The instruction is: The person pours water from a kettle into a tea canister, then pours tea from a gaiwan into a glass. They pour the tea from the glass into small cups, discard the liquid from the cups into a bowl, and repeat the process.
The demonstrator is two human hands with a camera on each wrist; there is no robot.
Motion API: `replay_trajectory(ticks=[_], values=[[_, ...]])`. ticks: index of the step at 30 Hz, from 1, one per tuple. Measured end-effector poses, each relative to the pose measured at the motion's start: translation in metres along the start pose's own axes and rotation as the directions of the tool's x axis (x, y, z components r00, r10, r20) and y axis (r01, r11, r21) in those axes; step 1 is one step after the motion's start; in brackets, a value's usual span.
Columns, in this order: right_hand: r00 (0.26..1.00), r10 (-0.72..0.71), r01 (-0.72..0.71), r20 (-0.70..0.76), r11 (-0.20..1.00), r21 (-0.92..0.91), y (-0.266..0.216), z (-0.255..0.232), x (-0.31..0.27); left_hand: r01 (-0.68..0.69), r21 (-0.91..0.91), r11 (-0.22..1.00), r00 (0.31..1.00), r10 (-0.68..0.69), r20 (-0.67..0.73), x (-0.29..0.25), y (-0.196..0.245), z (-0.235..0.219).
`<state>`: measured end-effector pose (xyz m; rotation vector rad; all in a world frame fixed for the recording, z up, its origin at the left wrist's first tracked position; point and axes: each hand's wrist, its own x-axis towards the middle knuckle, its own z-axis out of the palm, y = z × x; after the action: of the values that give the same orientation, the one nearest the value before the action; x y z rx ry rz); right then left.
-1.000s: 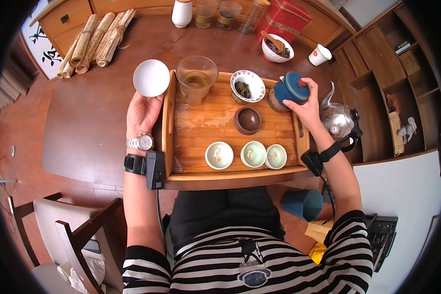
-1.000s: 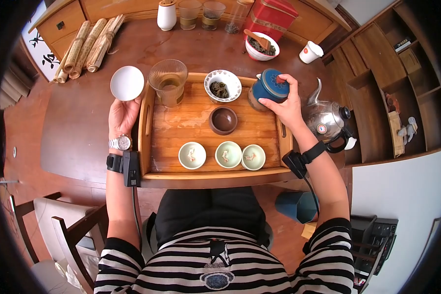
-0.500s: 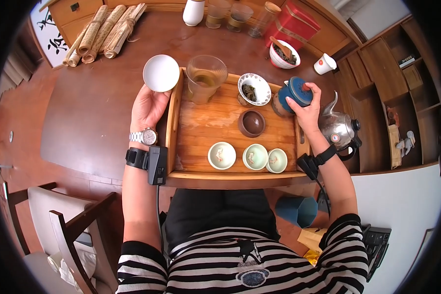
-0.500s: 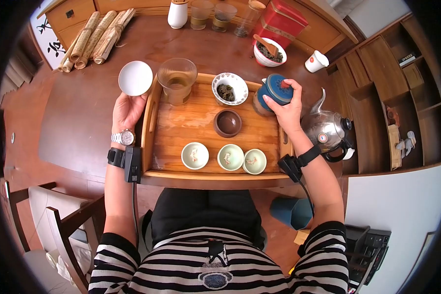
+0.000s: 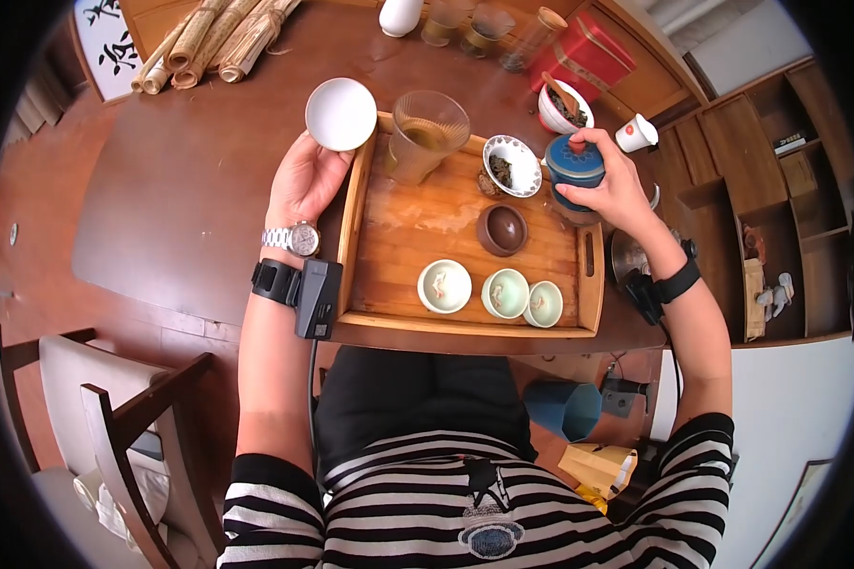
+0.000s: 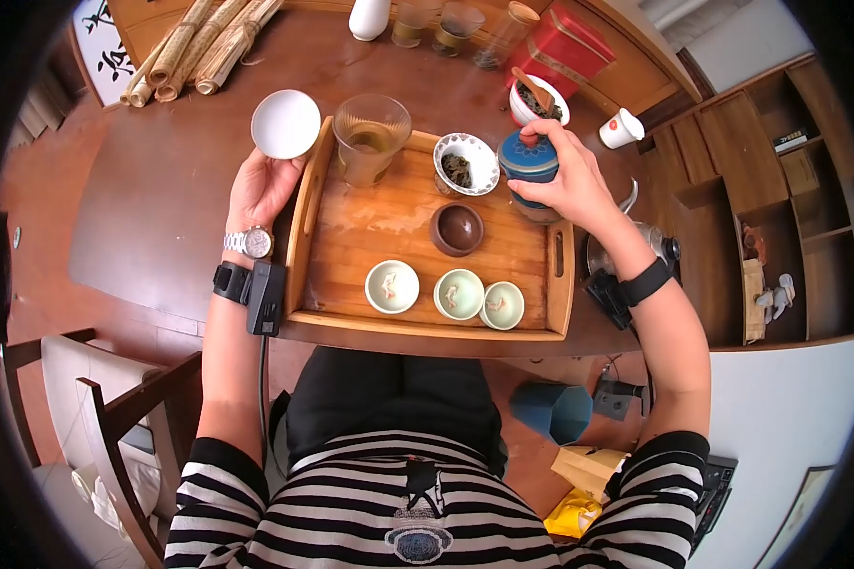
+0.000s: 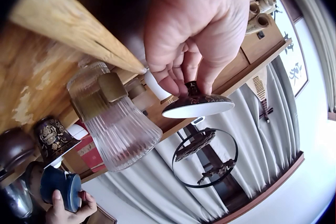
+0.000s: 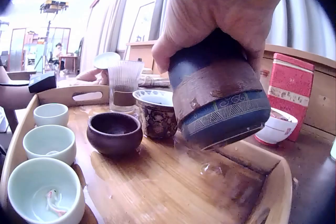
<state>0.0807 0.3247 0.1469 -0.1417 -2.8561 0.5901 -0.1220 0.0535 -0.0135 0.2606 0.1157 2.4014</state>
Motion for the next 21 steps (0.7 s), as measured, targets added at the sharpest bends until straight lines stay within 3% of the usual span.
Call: replay_trajectory(ticks=[5,8,10,16,21], values=[[0.985,-0.019,0.042,0.17,0.99,-0.132,-0.02,-0.007,0.016,-0.005,-0.01,1.0,1.0,0.005,0.019,-0.001,0.0,0.003],[0.978,-0.032,0.071,0.208,0.98,-0.183,-0.031,-0.007,0.024,-0.022,0.001,1.0,1.0,0.022,-0.015,-0.002,0.0,0.006],[0.97,-0.038,0.088,0.239,0.975,-0.204,-0.036,-0.006,0.029,-0.016,-0.02,1.0,0.999,0.017,0.033,-0.001,0.001,0.004],[0.91,-0.073,0.193,0.408,0.945,-0.263,-0.048,-0.005,0.044,-0.045,-0.011,0.999,0.997,0.046,0.058,-0.003,-0.002,0.01],[0.895,-0.074,0.223,0.439,0.928,-0.299,-0.051,0.0,0.052,-0.04,-0.023,0.999,0.997,0.042,0.068,-0.002,-0.002,0.011]])
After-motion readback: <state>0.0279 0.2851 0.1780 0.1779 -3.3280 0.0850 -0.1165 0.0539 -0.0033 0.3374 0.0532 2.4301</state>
